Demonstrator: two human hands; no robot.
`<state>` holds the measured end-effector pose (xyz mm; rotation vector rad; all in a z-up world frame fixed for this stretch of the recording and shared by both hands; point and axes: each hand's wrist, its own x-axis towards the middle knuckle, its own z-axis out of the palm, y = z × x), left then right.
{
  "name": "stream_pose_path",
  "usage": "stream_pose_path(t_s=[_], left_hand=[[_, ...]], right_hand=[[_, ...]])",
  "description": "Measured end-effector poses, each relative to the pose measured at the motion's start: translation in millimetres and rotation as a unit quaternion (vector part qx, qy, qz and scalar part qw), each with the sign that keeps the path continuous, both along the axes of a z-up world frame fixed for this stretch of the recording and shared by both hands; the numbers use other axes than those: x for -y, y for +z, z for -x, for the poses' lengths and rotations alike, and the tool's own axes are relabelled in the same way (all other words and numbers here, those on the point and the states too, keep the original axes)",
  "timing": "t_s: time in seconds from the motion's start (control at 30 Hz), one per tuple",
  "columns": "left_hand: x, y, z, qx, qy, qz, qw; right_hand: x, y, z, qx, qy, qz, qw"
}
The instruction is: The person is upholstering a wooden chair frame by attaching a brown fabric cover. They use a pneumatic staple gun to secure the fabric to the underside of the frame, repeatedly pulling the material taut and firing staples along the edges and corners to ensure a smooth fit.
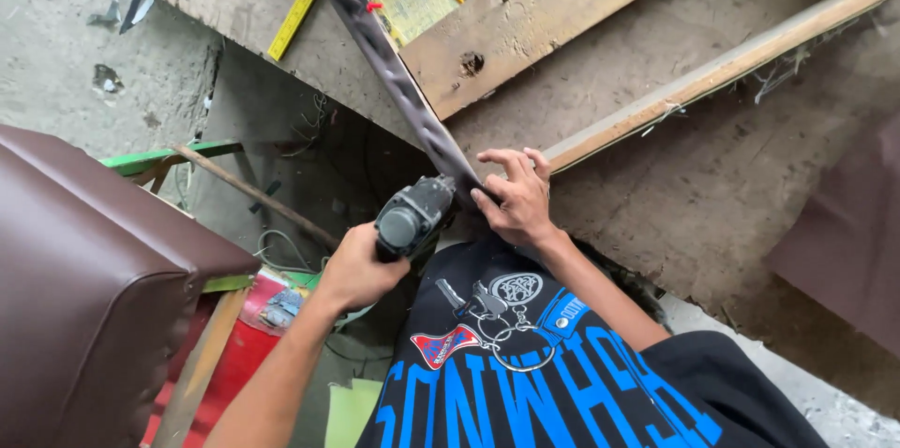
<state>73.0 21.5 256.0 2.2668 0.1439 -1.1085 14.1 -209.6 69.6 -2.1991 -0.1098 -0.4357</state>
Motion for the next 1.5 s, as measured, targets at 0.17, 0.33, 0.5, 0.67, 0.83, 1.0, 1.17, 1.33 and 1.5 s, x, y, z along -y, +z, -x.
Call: stream_pose_path(t_s=[0.17,0.33,0.5,0.67,0.83,1.0,1.17,1.33,1.5], left_hand=[[19,-10,-6,-0.017,-0.045,-0.062,0.997],[24,-13,-3,-0.029,-0.031,-0.088,0.995],[33,5,0,-0.024,-0.020,-0.082,0.996],[49,24,3,-0.054,-0.064,-0.102,0.991],[60,31,6,-0.069,-0.063,-0.111,0.989],[50,26,19,-0.044,-0.053,-0.096,0.993],[42,24,26,-0.052,-0.061,-0.087,0.993],[61,36,26,-0.060,-0.079,-0.113,0.989],[53,33,34,-0.054,-0.070,-0.120,0.989]], right_hand=[[2,1,1,-0.003,-0.005,-0.016,1.000],[4,0,5,-0.010,-0.004,-0.015,1.000],[5,-1,6,0.005,0.012,-0.011,1.000],[9,-2,4,-0.009,0.023,-0.020,1.000],[13,5,7,-0.012,0.032,-0.028,0.999],[14,2,7,0.006,0.051,-0.025,0.998],[18,-2,9,-0.008,0.074,-0.048,0.996],[19,0,9,-0.008,0.082,-0.049,0.995],[20,-1,12,-0.007,0.096,-0.050,0.994]])
